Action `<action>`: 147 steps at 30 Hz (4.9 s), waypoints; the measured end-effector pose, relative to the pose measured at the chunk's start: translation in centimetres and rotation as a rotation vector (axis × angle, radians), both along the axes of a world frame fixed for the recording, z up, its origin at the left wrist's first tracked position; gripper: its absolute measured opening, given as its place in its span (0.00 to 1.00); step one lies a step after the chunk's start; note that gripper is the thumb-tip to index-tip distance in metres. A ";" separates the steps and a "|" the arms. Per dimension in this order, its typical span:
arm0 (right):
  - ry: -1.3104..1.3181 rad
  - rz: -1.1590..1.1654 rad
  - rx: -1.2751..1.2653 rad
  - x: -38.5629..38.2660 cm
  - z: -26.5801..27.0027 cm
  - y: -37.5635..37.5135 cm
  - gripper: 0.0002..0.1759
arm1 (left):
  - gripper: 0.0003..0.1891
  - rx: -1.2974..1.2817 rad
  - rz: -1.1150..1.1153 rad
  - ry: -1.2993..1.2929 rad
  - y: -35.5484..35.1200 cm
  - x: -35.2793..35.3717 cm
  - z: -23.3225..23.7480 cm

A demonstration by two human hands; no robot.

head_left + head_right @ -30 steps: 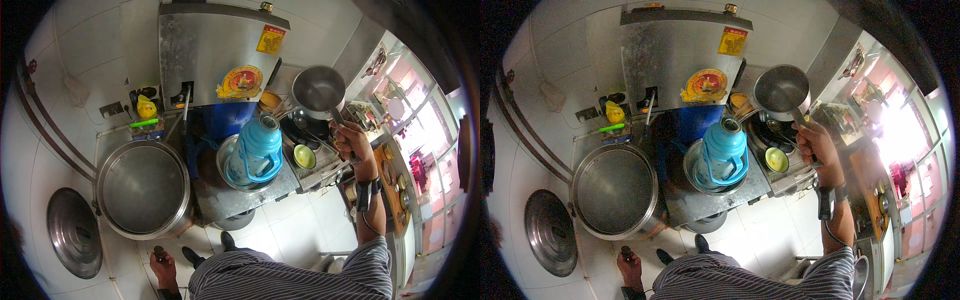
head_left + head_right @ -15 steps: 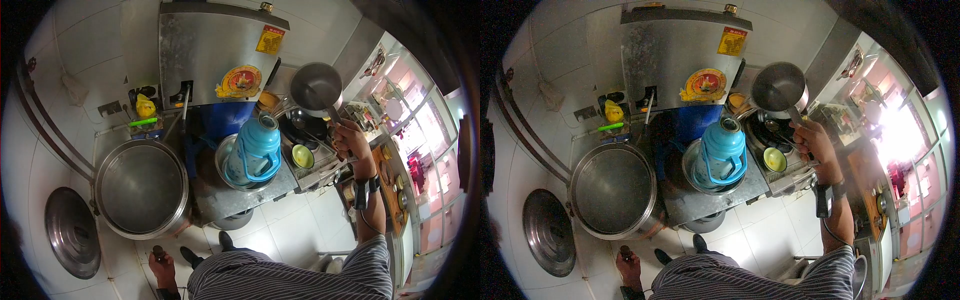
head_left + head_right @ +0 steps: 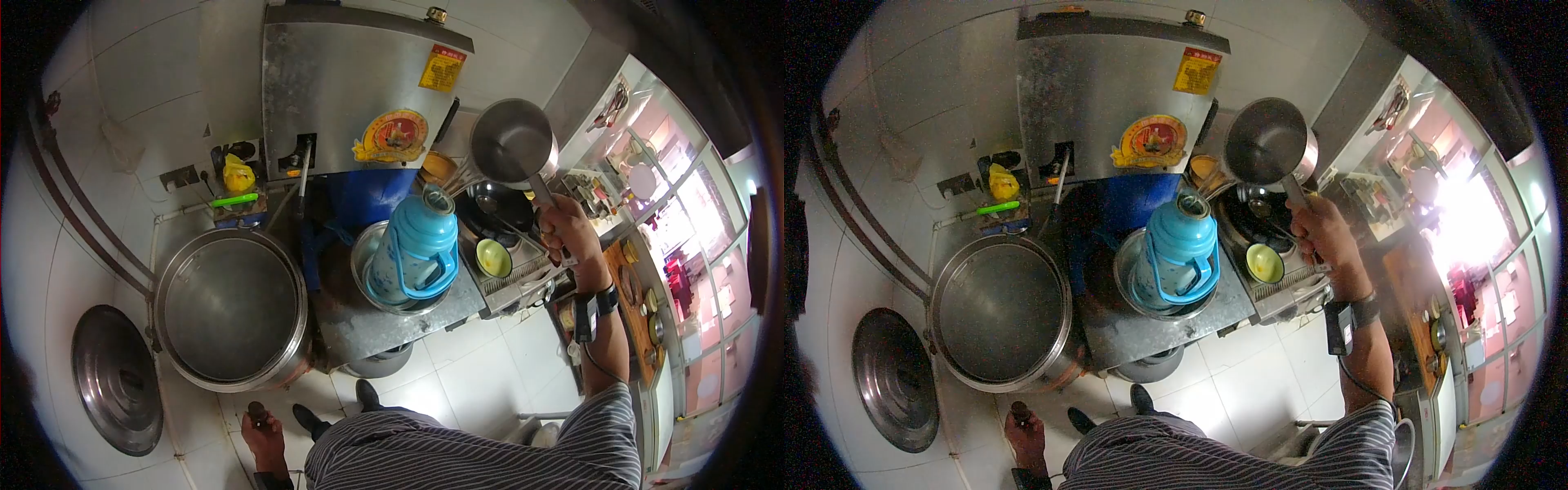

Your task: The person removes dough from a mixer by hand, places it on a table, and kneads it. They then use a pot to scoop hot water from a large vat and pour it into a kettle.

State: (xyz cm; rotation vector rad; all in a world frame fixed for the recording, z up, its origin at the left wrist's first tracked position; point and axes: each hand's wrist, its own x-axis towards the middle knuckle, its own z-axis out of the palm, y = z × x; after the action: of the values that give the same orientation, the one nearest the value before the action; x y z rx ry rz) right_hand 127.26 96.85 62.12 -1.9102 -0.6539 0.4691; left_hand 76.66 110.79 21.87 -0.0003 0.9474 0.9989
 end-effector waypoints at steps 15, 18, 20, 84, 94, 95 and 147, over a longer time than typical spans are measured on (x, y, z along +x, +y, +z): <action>-0.230 0.100 -0.126 -1.0 -0.2 0.5 0.10 | 0.18 0.029 -0.023 -0.009 0.1 0.2 0.8; -0.323 0.078 -0.177 -1.6 -0.4 0.9 0.10 | 0.12 0.023 -0.023 -0.006 0.0 0.4 1.6; -0.354 0.101 -0.192 -1.6 -0.6 0.9 0.09 | 0.18 -0.008 0.026 -0.012 0.0 0.2 1.1; 1.077 0.902 -0.327 -29.6 -40.1 31.6 0.11 | 0.19 -0.130 0.505 0.131 -2.6 -20.3 3.3; 1.267 0.893 -0.075 -27.3 -28.1 24.0 0.13 | 0.19 -0.071 0.348 0.094 -0.5 -16.6 3.4; 1.252 0.869 -0.057 -26.9 -27.2 23.2 0.13 | 0.19 -0.064 0.325 0.105 -0.3 -16.4 3.0; 0.750 0.113 0.574 -0.4 -3.8 -2.6 0.15 | 0.16 0.113 -0.041 0.018 -0.7 1.1 3.1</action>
State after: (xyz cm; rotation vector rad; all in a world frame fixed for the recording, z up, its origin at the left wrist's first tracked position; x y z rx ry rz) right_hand 126.83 94.29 58.29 -1.0437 -0.3360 0.8971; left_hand 77.74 110.10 24.95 0.1226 0.9032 1.0143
